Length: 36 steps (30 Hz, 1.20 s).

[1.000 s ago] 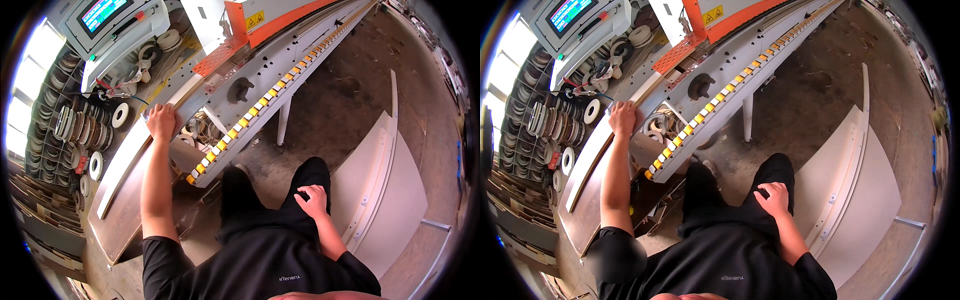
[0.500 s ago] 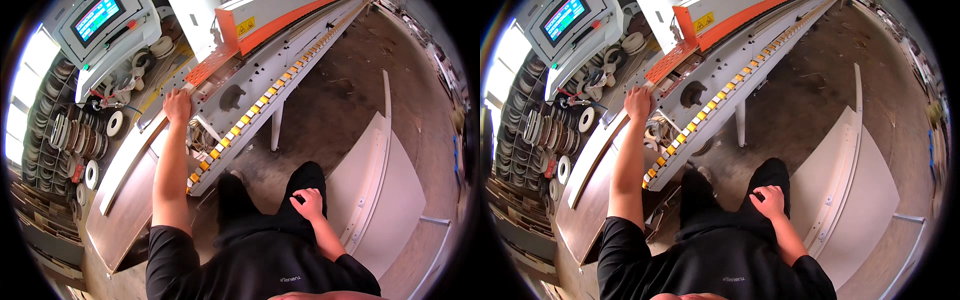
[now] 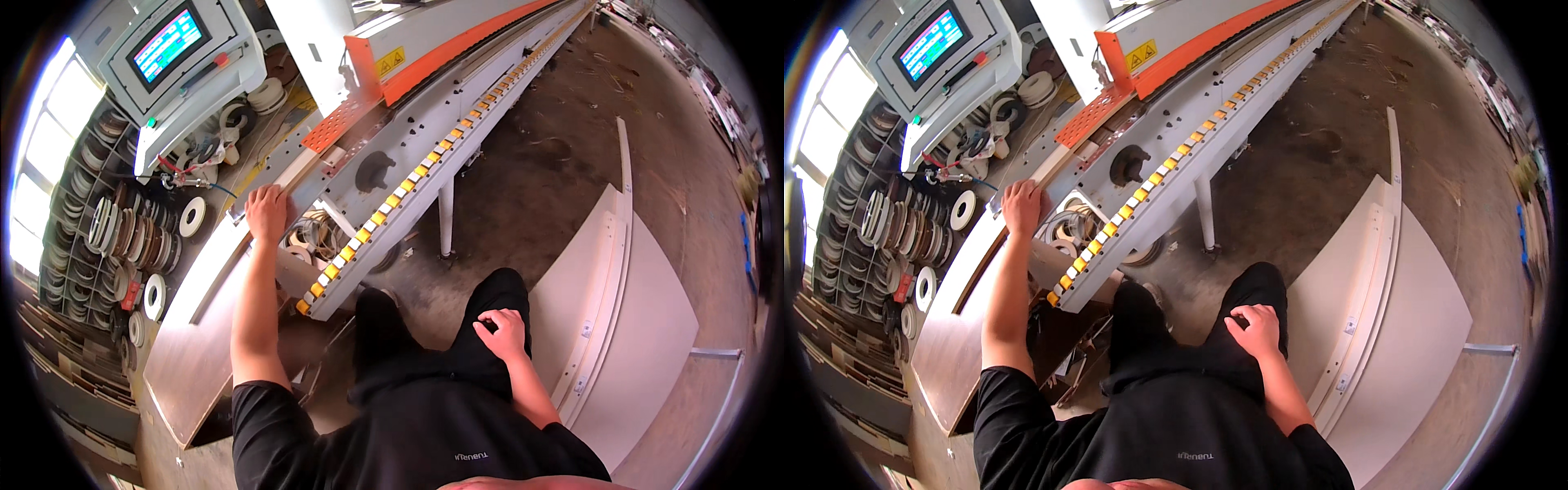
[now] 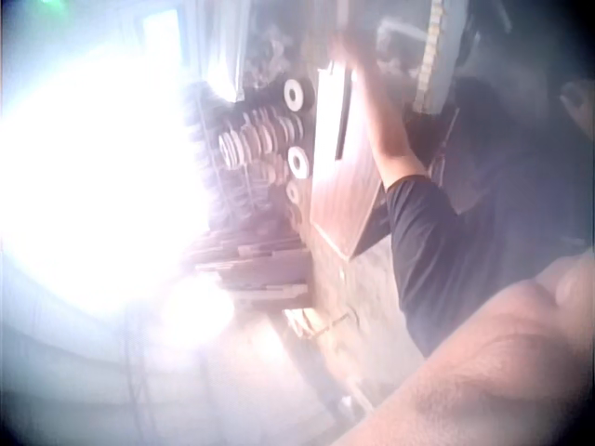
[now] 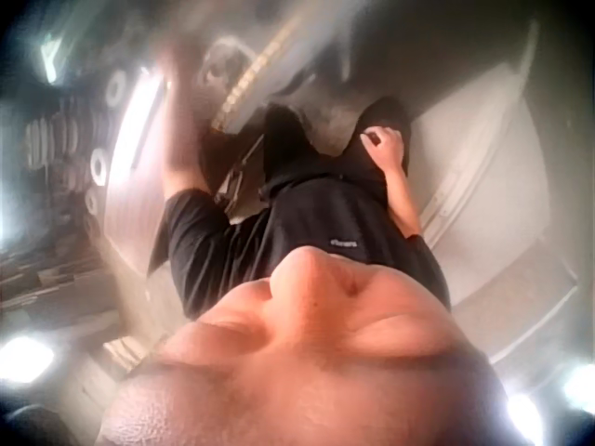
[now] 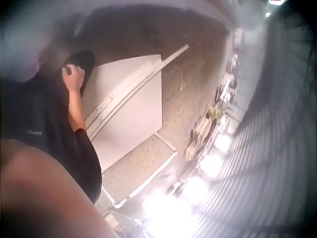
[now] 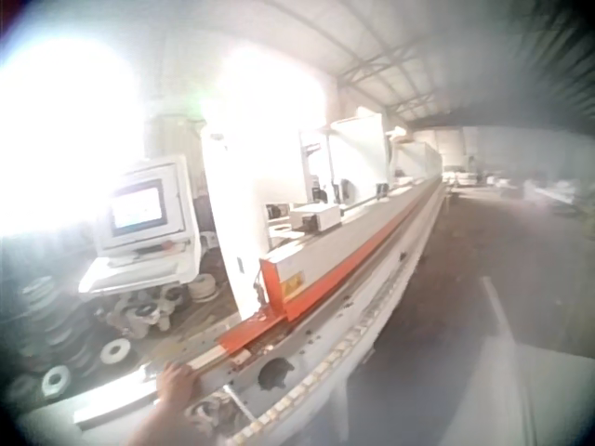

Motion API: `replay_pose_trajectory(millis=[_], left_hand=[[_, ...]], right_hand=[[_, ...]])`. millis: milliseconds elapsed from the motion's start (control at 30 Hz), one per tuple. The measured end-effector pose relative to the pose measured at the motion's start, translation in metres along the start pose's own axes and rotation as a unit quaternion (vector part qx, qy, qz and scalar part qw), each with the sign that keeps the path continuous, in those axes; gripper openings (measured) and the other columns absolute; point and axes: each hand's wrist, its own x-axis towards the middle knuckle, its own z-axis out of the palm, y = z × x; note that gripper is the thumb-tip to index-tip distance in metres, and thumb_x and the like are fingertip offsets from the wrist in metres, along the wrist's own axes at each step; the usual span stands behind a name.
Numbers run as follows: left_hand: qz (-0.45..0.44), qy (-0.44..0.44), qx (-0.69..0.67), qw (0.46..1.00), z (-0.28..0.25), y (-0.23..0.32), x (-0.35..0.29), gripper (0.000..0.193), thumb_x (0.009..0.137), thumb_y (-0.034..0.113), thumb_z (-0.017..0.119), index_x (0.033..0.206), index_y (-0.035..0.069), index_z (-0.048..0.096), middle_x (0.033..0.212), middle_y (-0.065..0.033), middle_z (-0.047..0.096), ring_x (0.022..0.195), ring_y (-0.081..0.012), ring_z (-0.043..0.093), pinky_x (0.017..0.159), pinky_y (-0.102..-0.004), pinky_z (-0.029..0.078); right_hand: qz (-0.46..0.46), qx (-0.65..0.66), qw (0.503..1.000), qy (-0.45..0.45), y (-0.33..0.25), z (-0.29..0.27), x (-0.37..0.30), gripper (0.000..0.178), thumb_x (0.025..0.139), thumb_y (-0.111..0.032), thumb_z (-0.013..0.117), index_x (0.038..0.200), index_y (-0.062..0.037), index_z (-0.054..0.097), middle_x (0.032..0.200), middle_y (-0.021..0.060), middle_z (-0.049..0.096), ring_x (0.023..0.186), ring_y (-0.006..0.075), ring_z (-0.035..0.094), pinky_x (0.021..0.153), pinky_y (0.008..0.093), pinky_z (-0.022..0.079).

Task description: The person repeatedly picks up long wooden strips from a stack and feeds them one by one into a conveyor-based processing machine. They retrieve the processed strips as they exit the machine and stack them on a nearby surface.

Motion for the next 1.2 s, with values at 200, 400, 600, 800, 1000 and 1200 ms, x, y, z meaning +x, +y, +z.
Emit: replay_pose_trajectory(millis=[200,400,600,800,1000,1200], left_hand=[[-0.038,-0.017,0.017,0.999,-0.083,-0.080,-0.088,0.024,0.103,0.028,0.075,0.119,0.011,0.081,0.127,-0.0069,0.079,0.127,-0.0315,0.068,0.111,-0.0475,0.051],[-0.125,-0.037,0.101,0.986,-0.149,-0.137,-0.159,0.024,0.104,0.025,0.076,0.120,0.009,0.081,0.128,-0.0098,0.078,0.127,-0.0335,0.068,0.111,-0.0461,0.052],[-0.076,-0.025,0.085,0.993,-0.137,-0.144,-0.144,0.011,0.103,0.021,0.076,0.103,0.012,0.081,0.109,-0.0068,0.078,0.107,-0.0318,0.071,0.095,-0.0436,0.058],[-0.095,-0.028,0.097,0.990,-0.108,-0.102,-0.110,0.013,0.101,0.024,0.079,0.104,0.013,0.086,0.109,-0.0040,0.081,0.107,-0.0289,0.074,0.095,-0.0424,0.060],[-0.079,-0.006,0.075,0.994,-0.071,-0.068,-0.077,0.014,0.102,0.026,0.076,0.100,0.014,0.083,0.104,-0.0049,0.077,0.103,-0.0310,0.073,0.090,-0.0446,0.060],[-0.078,-0.014,0.071,0.994,-0.041,-0.039,-0.045,0.018,0.103,0.027,0.070,0.095,0.015,0.081,0.105,-0.0051,0.077,0.105,-0.0314,0.072,0.090,-0.0451,0.060]], right_hand=[[0.002,0.011,1.000,-0.015,-0.004,0.001,0.001,0.015,0.086,-0.024,0.089,0.092,-0.0141,0.080,0.085,0.0005,0.077,0.083,0.0224,0.074,0.088,0.0402,0.054],[0.004,0.001,0.999,-0.043,-0.003,0.006,0.003,0.015,0.087,-0.026,0.089,0.093,-0.0153,0.080,0.088,-0.0008,0.079,0.085,0.0218,0.074,0.090,0.0398,0.053],[-0.012,-0.006,0.998,-0.058,-0.003,0.010,0.009,0.015,0.087,-0.026,0.089,0.092,-0.0154,0.080,0.087,-0.0013,0.079,0.085,0.0216,0.074,0.088,0.0402,0.053],[-0.010,-0.021,0.998,-0.061,-0.006,0.012,0.010,0.015,0.087,-0.026,0.089,0.092,-0.0159,0.079,0.086,-0.0023,0.079,0.084,0.0209,0.074,0.086,0.0396,0.052],[-0.006,-0.021,0.998,-0.052,-0.005,0.014,0.010,0.015,0.087,-0.026,0.090,0.091,-0.0164,0.079,0.086,-0.0024,0.078,0.083,0.0214,0.073,0.087,0.0396,0.052],[-0.014,-0.023,0.998,-0.049,-0.008,0.012,0.009,0.015,0.088,-0.028,0.089,0.091,-0.0167,0.080,0.084,-0.0019,0.078,0.083,0.0225,0.074,0.087,0.0410,0.054]])
